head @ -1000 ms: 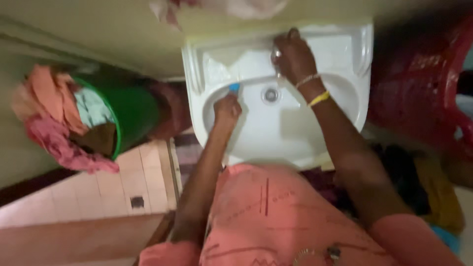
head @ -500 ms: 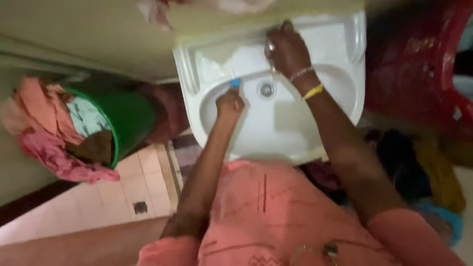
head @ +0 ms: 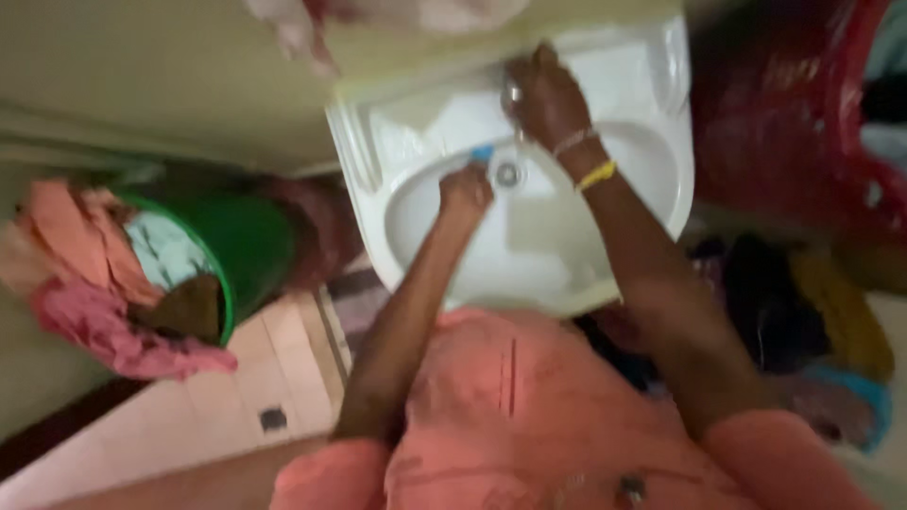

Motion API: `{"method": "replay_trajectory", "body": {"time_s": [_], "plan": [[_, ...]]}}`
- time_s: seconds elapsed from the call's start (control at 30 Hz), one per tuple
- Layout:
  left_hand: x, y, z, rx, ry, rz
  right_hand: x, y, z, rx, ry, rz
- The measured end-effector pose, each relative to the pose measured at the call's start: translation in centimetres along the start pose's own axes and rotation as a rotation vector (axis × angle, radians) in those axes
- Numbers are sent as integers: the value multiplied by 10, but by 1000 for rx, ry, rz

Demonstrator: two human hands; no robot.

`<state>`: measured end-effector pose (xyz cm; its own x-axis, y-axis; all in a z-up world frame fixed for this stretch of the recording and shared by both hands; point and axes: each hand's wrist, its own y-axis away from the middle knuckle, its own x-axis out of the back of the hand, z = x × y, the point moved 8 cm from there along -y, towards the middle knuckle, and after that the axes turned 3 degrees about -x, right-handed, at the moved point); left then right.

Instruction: The person cleans a white bathroom sink using a blue sponge, scrubbing the basin and the area around the faucet before rinsing it with water.

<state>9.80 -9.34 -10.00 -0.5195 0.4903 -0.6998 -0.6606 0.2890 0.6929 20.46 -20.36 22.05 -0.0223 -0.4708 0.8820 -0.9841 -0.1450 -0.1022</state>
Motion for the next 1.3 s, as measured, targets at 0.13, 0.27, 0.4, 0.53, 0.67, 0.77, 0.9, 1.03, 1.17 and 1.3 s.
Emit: {"method": "replay_trajectory", "body": {"time_s": [0.13,0.27,0.4,0.53,0.67,0.77,0.9,1.03,1.17,1.3], "plan": [[-16,-18,-7,74,-39,-4,1,-5,-8,47,33,14],[-19,-20,-41,82,-33,-175,-5,16,-7,99,-23,-8],[12,-34,-16,-15,-153,185,0,2,-8,54,-25,24],[0,-30,-46,66,-143,111,2,4,-4,88,-25,30],[-25,-32,-36,100,111,-150,8,3,-13,130,-26,65],[-26,-28,-52,58,-41,-33,2,-2,-5,32,-52,-7],[-25,-36,-32,-11,-86,27,-9,4,0,77,-7,-26],[-20,-22,-46,-1,-109,52,2,6,-10,58,-52,18],[-10,-31,-30,-7,-111,69,9,0,-7,64,-40,30],[-30,-26,-35,-10,-181,47,2,-7,-5,67,-39,-26]]}}
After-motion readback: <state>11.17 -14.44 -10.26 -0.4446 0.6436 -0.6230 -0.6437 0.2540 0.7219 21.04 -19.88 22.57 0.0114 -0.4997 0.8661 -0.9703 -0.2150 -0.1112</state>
